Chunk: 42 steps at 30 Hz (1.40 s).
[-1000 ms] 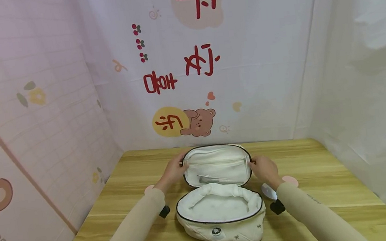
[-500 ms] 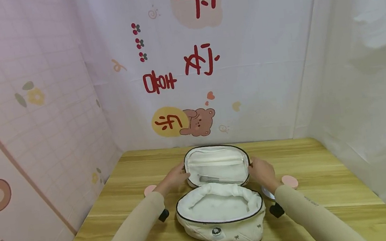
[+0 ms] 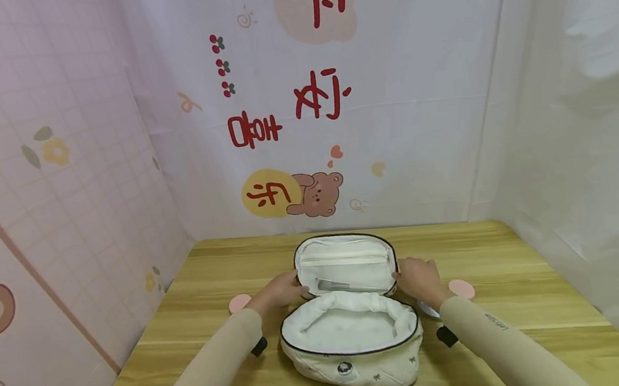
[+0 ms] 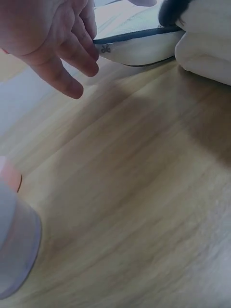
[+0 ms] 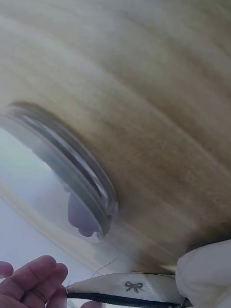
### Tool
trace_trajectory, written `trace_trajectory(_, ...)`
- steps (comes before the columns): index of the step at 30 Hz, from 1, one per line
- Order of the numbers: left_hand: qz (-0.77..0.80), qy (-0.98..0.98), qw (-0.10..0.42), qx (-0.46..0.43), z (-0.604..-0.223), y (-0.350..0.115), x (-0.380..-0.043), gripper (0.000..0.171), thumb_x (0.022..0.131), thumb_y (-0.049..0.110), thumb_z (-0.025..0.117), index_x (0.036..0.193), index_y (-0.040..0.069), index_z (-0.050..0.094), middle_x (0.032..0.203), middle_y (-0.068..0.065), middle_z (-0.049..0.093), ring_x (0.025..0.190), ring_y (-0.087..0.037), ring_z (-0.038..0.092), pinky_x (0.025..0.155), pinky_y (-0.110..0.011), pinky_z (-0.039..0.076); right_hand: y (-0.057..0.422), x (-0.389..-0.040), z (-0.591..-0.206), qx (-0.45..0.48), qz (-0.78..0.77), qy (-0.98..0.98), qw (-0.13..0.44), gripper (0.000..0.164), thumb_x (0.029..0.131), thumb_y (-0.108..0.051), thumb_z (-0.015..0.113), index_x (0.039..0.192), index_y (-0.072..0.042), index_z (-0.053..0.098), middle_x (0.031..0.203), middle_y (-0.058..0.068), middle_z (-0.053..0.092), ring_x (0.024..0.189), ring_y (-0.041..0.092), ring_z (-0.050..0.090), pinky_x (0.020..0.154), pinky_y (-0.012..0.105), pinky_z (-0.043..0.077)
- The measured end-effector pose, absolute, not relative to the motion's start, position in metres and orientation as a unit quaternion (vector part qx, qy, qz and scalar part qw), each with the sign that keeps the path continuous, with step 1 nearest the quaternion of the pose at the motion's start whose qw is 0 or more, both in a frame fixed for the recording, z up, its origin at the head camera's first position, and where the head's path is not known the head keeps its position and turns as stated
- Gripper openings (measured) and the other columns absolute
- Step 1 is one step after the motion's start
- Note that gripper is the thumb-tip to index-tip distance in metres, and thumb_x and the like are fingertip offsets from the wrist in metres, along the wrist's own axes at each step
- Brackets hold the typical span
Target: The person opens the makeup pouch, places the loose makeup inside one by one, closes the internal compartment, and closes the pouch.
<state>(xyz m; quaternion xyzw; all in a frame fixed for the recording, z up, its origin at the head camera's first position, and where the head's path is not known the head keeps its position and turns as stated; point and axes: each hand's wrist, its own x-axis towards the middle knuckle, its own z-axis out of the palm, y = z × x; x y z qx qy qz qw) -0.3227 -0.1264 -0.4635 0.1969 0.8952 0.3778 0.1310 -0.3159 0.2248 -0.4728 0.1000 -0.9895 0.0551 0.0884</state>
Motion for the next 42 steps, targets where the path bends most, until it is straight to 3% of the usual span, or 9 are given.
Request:
trace_trajectory(6, 0.335, 0.907, 0.131, 0.219, -0.460, -0.127, -0.314, 0.053, 0.101, 0.026, 0.060, 0.145, 0.001, 0.045, 0.138, -0.018, 0.053, 0.127, -0.034, 0.050, 0.102, -0.051, 0.042, 0.220, -0.313, -0.470, 0.101, 0.057, -0.991, 0.073, 0.034, 0.095, -0.029, 0.066, 0.114, -0.001, 0.067, 0.102, 0.017, 0.070, 0.096, 0.038, 0.065, 0.083, 0.065, 0.044)
trace_trajectory(11, 0.306, 0.913, 0.141, 0.230, -0.452, -0.129, -0.297, 0.069, 0.098, 0.033, 0.065, 0.147, -0.008, 0.038, 0.144, -0.023, 0.047, 0.131, -0.037, 0.046, 0.105, -0.051, 0.040, 0.217, -0.309, -0.467, 0.105, 0.054, -0.991, 0.058, 0.048, 0.096, -0.034, 0.066, 0.127, 0.002, 0.061, 0.110, 0.020, 0.068, 0.101, 0.040, 0.064, 0.086, 0.065, 0.044)
trace_trajectory(15, 0.281, 0.914, 0.141, 0.255, -0.449, -0.132, -0.279, 0.076, 0.096, 0.040, 0.066, 0.149, -0.005, 0.037, 0.149, -0.021, 0.042, 0.137, -0.035, 0.041, 0.109, -0.050, 0.035, 0.217, -0.306, -0.467, 0.121, 0.055, -0.989, 0.064, 0.046, 0.095, -0.035, 0.067, 0.124, 0.000, 0.063, 0.109, 0.020, 0.068, 0.101, 0.040, 0.064, 0.085, 0.066, 0.043)
trace_trajectory(22, 0.257, 0.903, 0.085, 0.334, -0.445, -0.131, -0.241, 0.071, 0.093, 0.038, 0.070, 0.144, -0.003, 0.045, 0.141, -0.020, 0.051, 0.130, -0.034, 0.048, 0.106, -0.051, 0.038, 0.229, -0.298, -0.467, 0.128, 0.074, -0.987, 0.064, 0.048, 0.095, -0.033, 0.065, 0.129, 0.001, 0.063, 0.114, 0.019, 0.069, 0.106, 0.039, 0.064, 0.086, 0.066, 0.044)
trace_trajectory(26, 0.192, 0.926, 0.041, 0.323, -0.447, -0.129, -0.220, 0.076, 0.091, 0.044, 0.070, 0.143, -0.006, 0.046, 0.142, -0.021, 0.051, 0.129, -0.035, 0.050, 0.104, -0.054, 0.038, 0.241, -0.292, -0.465, 0.130, 0.080, -0.987, 0.060, 0.050, 0.096, -0.035, 0.065, 0.130, 0.001, 0.062, 0.112, 0.017, 0.070, 0.103, 0.037, 0.065, 0.085, 0.064, 0.045)
trace_trajectory(33, 0.161, 0.946, 0.011, 0.283, -0.452, -0.128, -0.188, 0.078, 0.089, 0.044, 0.072, 0.141, -0.008, 0.047, 0.146, -0.025, 0.044, 0.136, -0.039, 0.041, 0.107, -0.065, 0.028, 0.267, -0.281, -0.462, 0.158, 0.084, -0.982, 0.066, 0.046, 0.094, -0.031, 0.068, 0.127, 0.001, 0.064, 0.119, 0.021, 0.066, 0.105, 0.041, 0.063, 0.083, 0.065, 0.045)
trace_trajectory(42, 0.180, 0.941, -0.024, 0.287, -0.463, -0.139, -0.175, 0.084, 0.087, 0.050, 0.072, 0.140, -0.010, 0.046, 0.144, -0.026, 0.045, 0.135, -0.040, 0.041, 0.105, -0.067, 0.028, 0.289, -0.272, -0.467, 0.185, 0.035, -0.981, 0.055, 0.070, 0.082, -0.054, 0.074, 0.127, -0.001, 0.065, 0.118, 0.020, 0.065, 0.106, 0.044, 0.060, 0.082, 0.064, 0.044)
